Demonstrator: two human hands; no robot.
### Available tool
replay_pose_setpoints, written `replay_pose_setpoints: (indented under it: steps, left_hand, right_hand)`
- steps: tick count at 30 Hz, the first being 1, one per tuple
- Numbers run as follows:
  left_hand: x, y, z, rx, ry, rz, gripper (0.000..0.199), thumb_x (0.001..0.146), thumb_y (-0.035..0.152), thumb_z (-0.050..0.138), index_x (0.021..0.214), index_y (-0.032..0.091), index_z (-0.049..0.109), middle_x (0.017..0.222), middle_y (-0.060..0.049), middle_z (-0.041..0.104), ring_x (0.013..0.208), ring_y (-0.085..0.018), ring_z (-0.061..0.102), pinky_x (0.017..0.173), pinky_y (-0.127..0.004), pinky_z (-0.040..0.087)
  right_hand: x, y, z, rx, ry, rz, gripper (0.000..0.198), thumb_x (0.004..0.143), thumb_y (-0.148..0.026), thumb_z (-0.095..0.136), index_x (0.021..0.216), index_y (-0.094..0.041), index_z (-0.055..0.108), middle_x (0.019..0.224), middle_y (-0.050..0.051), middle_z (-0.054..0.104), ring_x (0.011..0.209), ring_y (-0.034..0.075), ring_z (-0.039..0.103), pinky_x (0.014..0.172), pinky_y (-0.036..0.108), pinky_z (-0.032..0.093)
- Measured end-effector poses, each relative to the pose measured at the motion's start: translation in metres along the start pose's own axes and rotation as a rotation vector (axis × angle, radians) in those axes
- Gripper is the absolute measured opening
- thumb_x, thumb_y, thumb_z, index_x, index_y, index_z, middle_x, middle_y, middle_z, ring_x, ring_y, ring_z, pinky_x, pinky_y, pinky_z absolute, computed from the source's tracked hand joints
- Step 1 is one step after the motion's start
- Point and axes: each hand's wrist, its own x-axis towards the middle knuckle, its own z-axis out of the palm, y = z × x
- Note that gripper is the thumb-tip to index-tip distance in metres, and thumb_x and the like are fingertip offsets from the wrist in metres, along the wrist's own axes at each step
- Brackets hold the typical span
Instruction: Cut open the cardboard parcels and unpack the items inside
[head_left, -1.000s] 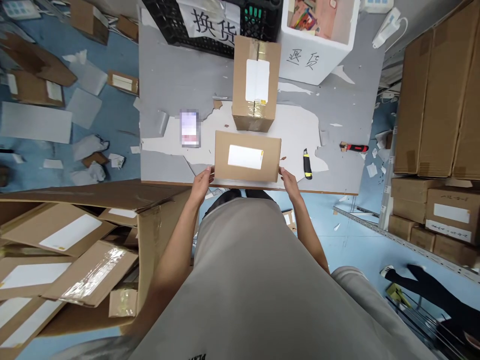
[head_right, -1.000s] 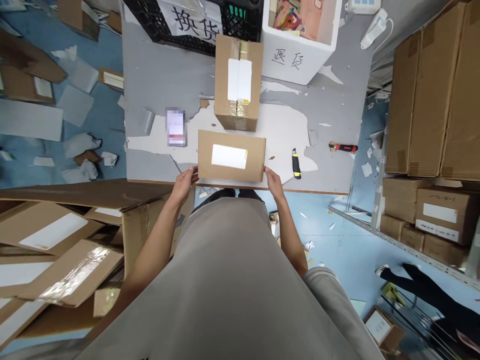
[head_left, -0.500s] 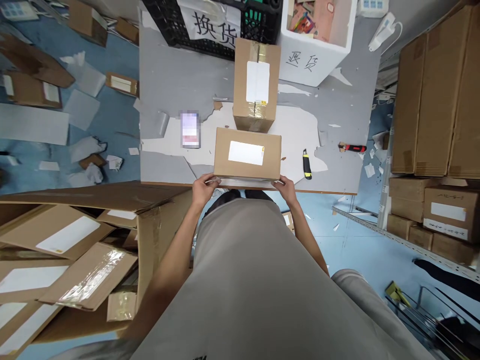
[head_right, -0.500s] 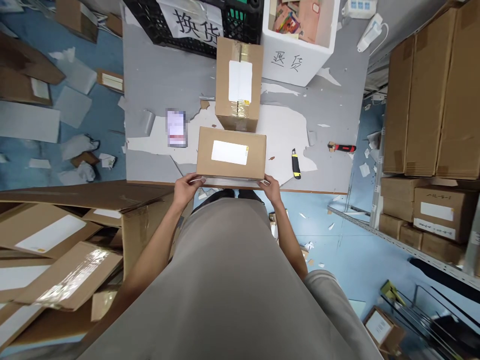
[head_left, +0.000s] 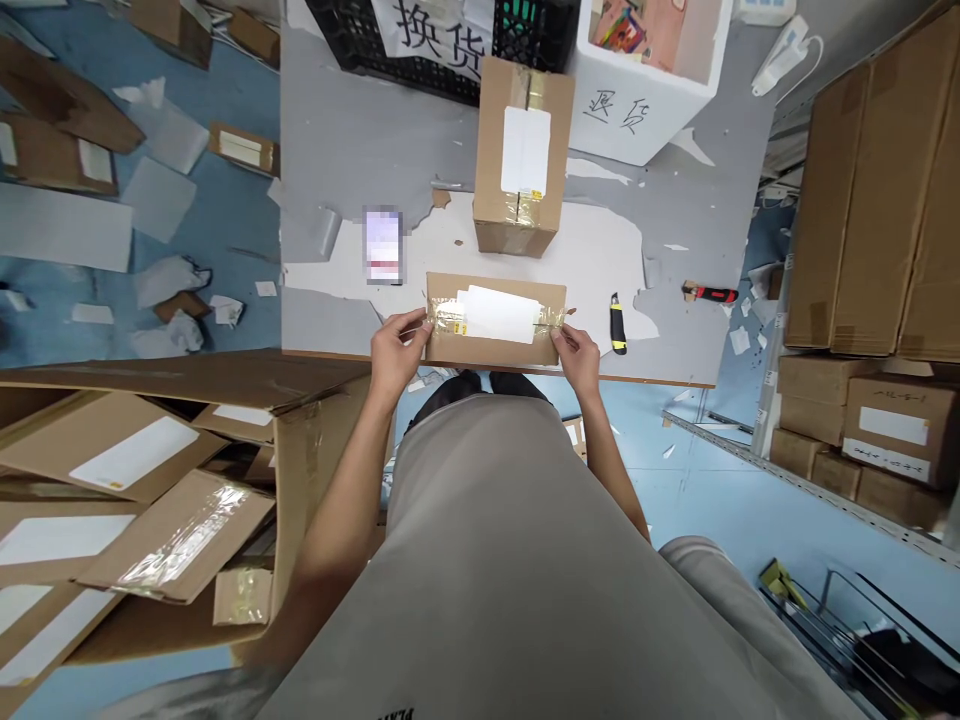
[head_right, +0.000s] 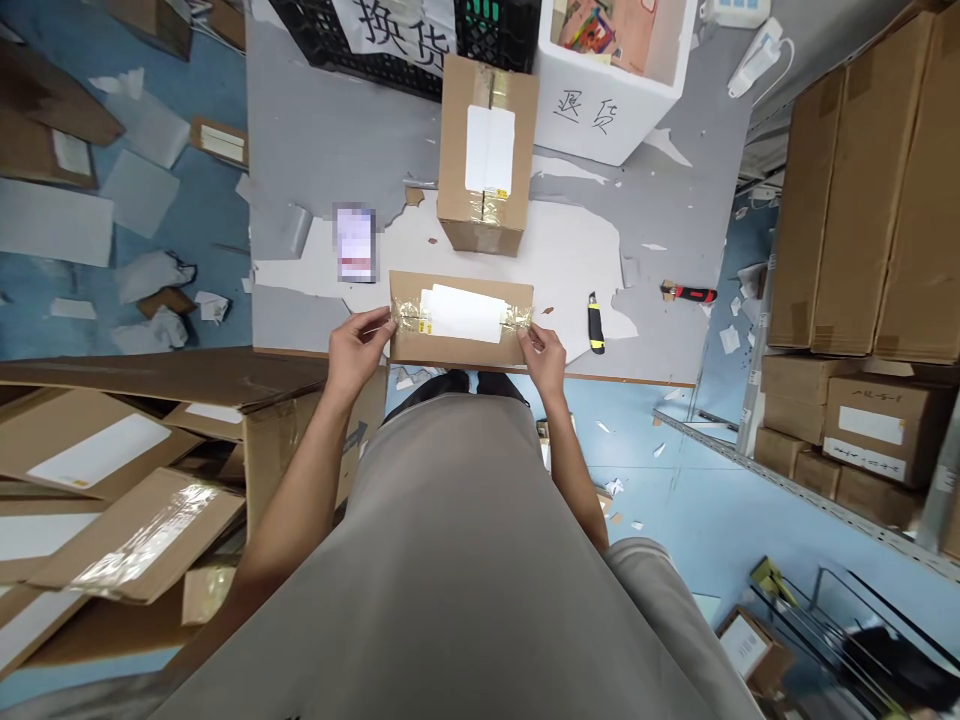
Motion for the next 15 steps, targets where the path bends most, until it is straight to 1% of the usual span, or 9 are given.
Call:
replay_pose_setpoints:
  steps: [2,4,6,8,10,11,13,15]
  left_hand:
    - [0.000,0.000,0.000,-0.042,-0.002,-0.054,0.051,0.095,0.040,0.082,0.140,0.014,0.083,0.144,-0.017,0.083,0.131,-0.033,0.081,0.122,-0.048,0.065]
    - [-0.004,0.004,0.001,-0.078,-0.010,-0.089,0.057,0.095,0.038,0.084,0.144,0.012,0.080,0.143,-0.020,0.083,0.135,-0.034,0.081,0.127,-0.050,0.062]
    - [-0.012,0.015,0.003,-0.099,-0.027,-0.071,0.059,0.095,0.041,0.085,0.144,0.010,0.080,0.141,-0.020,0.084,0.136,-0.036,0.081,0.130,-0.053,0.060]
    - [-0.026,0.034,0.008,-0.100,-0.066,-0.007,0.057,0.098,0.046,0.084,0.143,0.011,0.082,0.143,-0.019,0.084,0.137,-0.038,0.081,0.131,-0.056,0.059]
    - [-0.043,0.059,0.015,-0.082,-0.156,0.086,0.053,0.103,0.049,0.080,0.145,0.016,0.084,0.150,-0.015,0.082,0.142,-0.039,0.079,0.133,-0.058,0.057]
    - [-0.051,0.072,0.019,-0.073,-0.211,0.137,0.051,0.105,0.050,0.078,0.146,0.020,0.084,0.157,-0.013,0.079,0.148,-0.039,0.075,0.135,-0.058,0.056]
    - [-0.066,0.097,0.030,-0.046,-0.331,0.225,0.052,0.106,0.053,0.078,0.149,0.025,0.084,0.169,-0.010,0.071,0.160,-0.040,0.066,0.137,-0.058,0.054]
    - [-0.076,0.116,0.043,-0.023,-0.460,0.291,0.056,0.107,0.055,0.078,0.157,0.029,0.079,0.178,-0.008,0.062,0.165,-0.039,0.061,0.137,-0.057,0.054]
  right_hand:
    - [0.000,0.002,0.001,0.007,0.000,0.006,0.079,0.100,-0.086,0.069,0.142,-0.021,0.087,0.141,0.018,0.082,0.133,0.036,0.079,0.124,0.053,0.064]
    - [0.002,0.008,-0.002,0.027,-0.001,0.022,0.080,0.099,-0.086,0.070,0.143,-0.020,0.086,0.145,0.019,0.082,0.135,0.038,0.079,0.123,0.055,0.063]
    - [0.006,0.019,-0.009,0.047,0.008,0.039,0.083,0.096,-0.085,0.073,0.142,-0.018,0.085,0.145,0.020,0.083,0.136,0.039,0.078,0.124,0.057,0.062]
    - [0.011,0.032,-0.019,0.054,0.043,0.059,0.086,0.092,-0.086,0.074,0.139,-0.015,0.086,0.142,0.021,0.085,0.135,0.039,0.079,0.124,0.056,0.062]
    - [0.018,0.048,-0.032,0.050,0.096,0.080,0.086,0.091,-0.087,0.071,0.135,-0.015,0.086,0.138,0.020,0.087,0.133,0.039,0.080,0.123,0.055,0.062]
    - [0.021,0.055,-0.039,0.046,0.121,0.091,0.085,0.091,-0.087,0.069,0.133,-0.015,0.087,0.137,0.019,0.087,0.133,0.039,0.079,0.122,0.055,0.062]
    - [0.027,0.067,-0.051,0.038,0.168,0.119,0.081,0.092,-0.085,0.066,0.129,-0.016,0.087,0.136,0.018,0.087,0.134,0.039,0.079,0.122,0.057,0.062]
    - [0.032,0.076,-0.060,0.031,0.213,0.153,0.077,0.093,-0.081,0.064,0.125,-0.016,0.087,0.137,0.019,0.087,0.134,0.039,0.078,0.123,0.059,0.061]
